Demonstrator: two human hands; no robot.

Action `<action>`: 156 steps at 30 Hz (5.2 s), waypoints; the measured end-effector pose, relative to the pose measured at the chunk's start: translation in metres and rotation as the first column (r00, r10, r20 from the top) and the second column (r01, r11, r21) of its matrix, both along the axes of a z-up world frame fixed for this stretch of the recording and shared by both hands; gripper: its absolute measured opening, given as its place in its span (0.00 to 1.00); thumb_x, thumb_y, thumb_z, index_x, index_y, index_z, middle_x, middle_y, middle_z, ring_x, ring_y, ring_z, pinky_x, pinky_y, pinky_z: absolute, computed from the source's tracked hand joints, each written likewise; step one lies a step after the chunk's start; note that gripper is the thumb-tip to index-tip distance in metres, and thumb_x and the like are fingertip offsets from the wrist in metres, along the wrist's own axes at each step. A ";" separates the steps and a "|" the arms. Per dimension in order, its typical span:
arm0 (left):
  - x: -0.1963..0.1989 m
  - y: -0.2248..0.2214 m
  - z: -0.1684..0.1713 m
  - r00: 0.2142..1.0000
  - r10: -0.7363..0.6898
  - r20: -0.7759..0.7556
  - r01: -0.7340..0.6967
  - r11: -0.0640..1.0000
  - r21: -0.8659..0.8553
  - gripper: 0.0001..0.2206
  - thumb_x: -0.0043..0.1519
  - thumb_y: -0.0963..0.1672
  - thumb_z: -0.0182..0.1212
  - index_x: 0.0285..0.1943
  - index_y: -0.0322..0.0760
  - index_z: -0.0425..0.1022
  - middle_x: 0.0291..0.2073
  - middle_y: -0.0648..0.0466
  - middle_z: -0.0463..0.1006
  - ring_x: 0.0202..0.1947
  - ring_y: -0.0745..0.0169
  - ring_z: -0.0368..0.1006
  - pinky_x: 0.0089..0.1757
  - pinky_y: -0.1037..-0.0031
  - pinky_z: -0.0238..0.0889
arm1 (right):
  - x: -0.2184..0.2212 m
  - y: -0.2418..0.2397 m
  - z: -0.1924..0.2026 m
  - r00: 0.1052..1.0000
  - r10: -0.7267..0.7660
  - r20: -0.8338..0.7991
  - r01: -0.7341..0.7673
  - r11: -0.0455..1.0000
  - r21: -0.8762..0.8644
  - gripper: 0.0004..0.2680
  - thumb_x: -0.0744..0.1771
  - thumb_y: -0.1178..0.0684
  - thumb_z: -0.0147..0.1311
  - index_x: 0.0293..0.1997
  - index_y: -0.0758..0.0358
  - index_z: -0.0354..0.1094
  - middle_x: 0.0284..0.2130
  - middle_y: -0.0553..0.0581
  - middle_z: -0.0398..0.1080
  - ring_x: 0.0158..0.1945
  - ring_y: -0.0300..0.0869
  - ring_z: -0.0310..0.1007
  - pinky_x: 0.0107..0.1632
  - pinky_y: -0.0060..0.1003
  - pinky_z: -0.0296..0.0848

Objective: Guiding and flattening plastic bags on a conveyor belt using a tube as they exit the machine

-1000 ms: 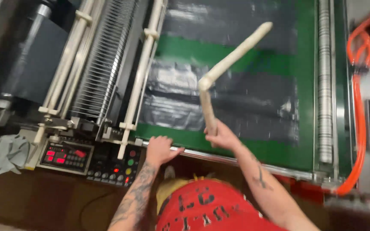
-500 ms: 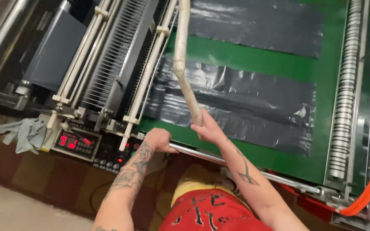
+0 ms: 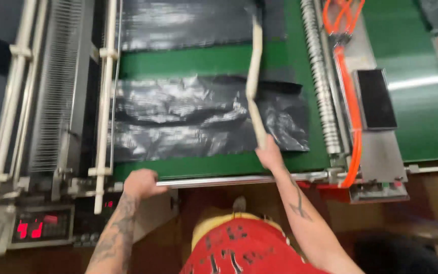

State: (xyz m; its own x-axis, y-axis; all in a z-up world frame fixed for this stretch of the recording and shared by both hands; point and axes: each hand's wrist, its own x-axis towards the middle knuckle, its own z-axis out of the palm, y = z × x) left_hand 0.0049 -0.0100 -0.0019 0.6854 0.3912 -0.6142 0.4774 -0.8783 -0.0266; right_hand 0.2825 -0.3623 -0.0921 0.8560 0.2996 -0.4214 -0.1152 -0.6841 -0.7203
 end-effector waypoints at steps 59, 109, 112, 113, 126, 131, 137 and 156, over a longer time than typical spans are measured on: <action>-0.006 -0.007 0.006 0.997 -0.036 0.072 0.024 0.988 0.154 0.27 0.43 0.68 0.56 0.36 0.58 0.81 0.38 0.59 0.84 0.48 0.59 0.81 0.48 0.67 0.74 | -0.007 -0.022 -0.005 0.909 -0.342 -0.237 0.416 0.768 0.486 0.19 0.63 0.62 0.56 0.59 0.75 0.57 0.27 0.65 0.68 0.23 0.47 0.72 0.27 0.41 0.75; -0.006 -0.027 0.042 0.995 0.099 0.020 -0.100 0.995 0.030 0.28 0.48 0.65 0.56 0.45 0.54 0.84 0.46 0.55 0.85 0.55 0.53 0.79 0.54 0.63 0.72 | -0.030 -0.047 0.011 0.970 -0.137 0.200 0.088 0.967 0.239 0.24 0.65 0.51 0.60 0.68 0.61 0.58 0.46 0.70 0.74 0.50 0.61 0.76 0.51 0.59 0.73; -0.002 -0.021 0.035 0.999 0.024 -0.023 -0.024 0.999 -0.022 0.31 0.48 0.67 0.56 0.44 0.50 0.83 0.45 0.51 0.85 0.54 0.52 0.79 0.53 0.60 0.72 | -0.045 -0.040 0.044 0.976 -0.092 0.195 0.046 0.973 0.228 0.24 0.66 0.51 0.59 0.69 0.64 0.56 0.51 0.73 0.72 0.56 0.62 0.73 0.58 0.60 0.70; 0.006 -0.014 0.022 0.999 0.038 -0.014 -0.038 0.999 -0.017 0.31 0.48 0.67 0.56 0.44 0.50 0.83 0.45 0.51 0.85 0.54 0.52 0.79 0.53 0.60 0.72 | -0.038 -0.038 0.043 0.976 -0.079 0.204 0.031 0.972 0.233 0.24 0.66 0.51 0.59 0.69 0.64 0.56 0.51 0.73 0.72 0.56 0.62 0.73 0.58 0.60 0.70; -0.001 0.003 -0.013 0.992 -0.032 0.121 0.036 0.999 -0.029 0.36 0.40 0.70 0.58 0.37 0.45 0.83 0.35 0.50 0.84 0.45 0.49 0.81 0.47 0.58 0.75 | -0.053 0.101 0.085 0.920 0.309 0.242 -0.373 0.881 0.292 0.26 0.63 0.49 0.63 0.67 0.59 0.57 0.46 0.77 0.72 0.53 0.68 0.72 0.51 0.61 0.70; -0.002 0.006 -0.015 0.986 0.001 0.165 0.004 0.999 -0.033 0.34 0.39 0.68 0.62 0.35 0.45 0.83 0.33 0.50 0.83 0.43 0.48 0.81 0.45 0.58 0.76 | -0.062 0.162 0.081 0.902 0.382 0.203 -0.432 0.786 0.442 0.23 0.63 0.53 0.64 0.64 0.56 0.61 0.37 0.67 0.75 0.38 0.54 0.78 0.42 0.52 0.74; -0.007 0.009 -0.018 0.980 0.001 0.200 0.013 0.998 -0.067 0.34 0.37 0.68 0.63 0.37 0.45 0.83 0.34 0.50 0.83 0.44 0.47 0.81 0.47 0.57 0.76 | -0.091 0.222 0.089 0.917 0.397 0.037 -0.308 0.646 0.698 0.16 0.63 0.59 0.60 0.56 0.62 0.64 0.34 0.61 0.74 0.30 0.45 0.78 0.36 0.42 0.78; 0.007 -0.001 0.011 0.998 -0.059 0.018 0.060 0.996 -0.063 0.32 0.42 0.68 0.60 0.37 0.48 0.82 0.38 0.51 0.84 0.49 0.51 0.80 0.50 0.61 0.74 | 0.056 -0.037 -0.066 0.811 -0.508 -0.291 0.581 0.640 0.503 0.17 0.66 0.60 0.58 0.59 0.68 0.56 0.32 0.60 0.70 0.28 0.45 0.74 0.30 0.41 0.78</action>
